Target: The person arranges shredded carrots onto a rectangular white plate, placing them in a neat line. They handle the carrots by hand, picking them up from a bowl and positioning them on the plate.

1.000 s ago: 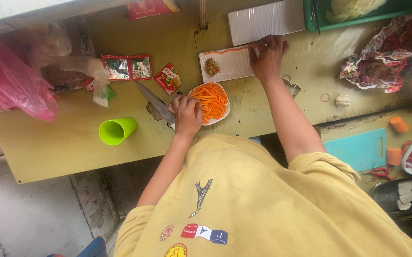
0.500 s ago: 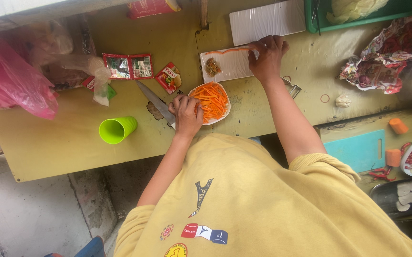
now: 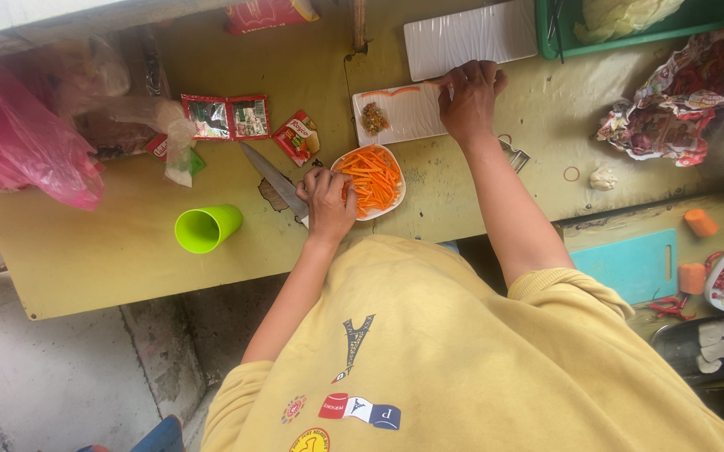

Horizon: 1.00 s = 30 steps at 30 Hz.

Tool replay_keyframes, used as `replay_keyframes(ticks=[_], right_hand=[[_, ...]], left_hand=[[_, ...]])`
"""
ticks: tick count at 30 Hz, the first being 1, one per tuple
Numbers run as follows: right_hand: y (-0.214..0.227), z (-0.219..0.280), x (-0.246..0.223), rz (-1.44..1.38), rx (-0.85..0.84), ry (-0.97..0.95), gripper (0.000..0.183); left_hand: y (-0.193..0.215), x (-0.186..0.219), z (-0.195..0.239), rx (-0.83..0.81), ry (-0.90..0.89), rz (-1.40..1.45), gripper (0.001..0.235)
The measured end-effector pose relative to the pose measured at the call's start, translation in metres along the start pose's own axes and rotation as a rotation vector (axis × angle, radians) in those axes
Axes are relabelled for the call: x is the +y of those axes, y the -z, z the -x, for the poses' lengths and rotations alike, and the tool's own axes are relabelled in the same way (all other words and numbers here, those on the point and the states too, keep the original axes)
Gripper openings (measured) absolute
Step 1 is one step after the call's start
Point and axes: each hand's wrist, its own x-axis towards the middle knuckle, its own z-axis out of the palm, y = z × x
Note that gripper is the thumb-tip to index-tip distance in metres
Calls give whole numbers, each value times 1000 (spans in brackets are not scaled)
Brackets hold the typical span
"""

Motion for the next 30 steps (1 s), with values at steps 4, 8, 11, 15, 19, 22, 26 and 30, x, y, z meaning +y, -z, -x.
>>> replay_keyframes(ticks=[4,8,11,15,19,22,26,30], right_hand=[[1,1,0,-22,-21,-8,16],[2,-1,-1,-38,-22,-6,17],[3,-3,-2,-48,-28,-12,17],[4,-2,-3,-38,-19,5,18],[5,-1,-4,-63,5,7,18],[4,-4,-5,-67,3,-2,15],[4,-5,-7,-85,-17,-14,14],[2,-5,-6,-67,-18,-30,14]], left_hand=[[-1,1,0,2,6,2,14],[0,2,1,8,4,6,13],[0,1,1,8,3,3,14],[-1,0,1,3,6,1,14],[-2,1,1,1,6,6,13],[-1,2,0,-2,10,10,13],[1,2,-1,6,0,11,13],[2,2,-2,5,-3,4,13]])
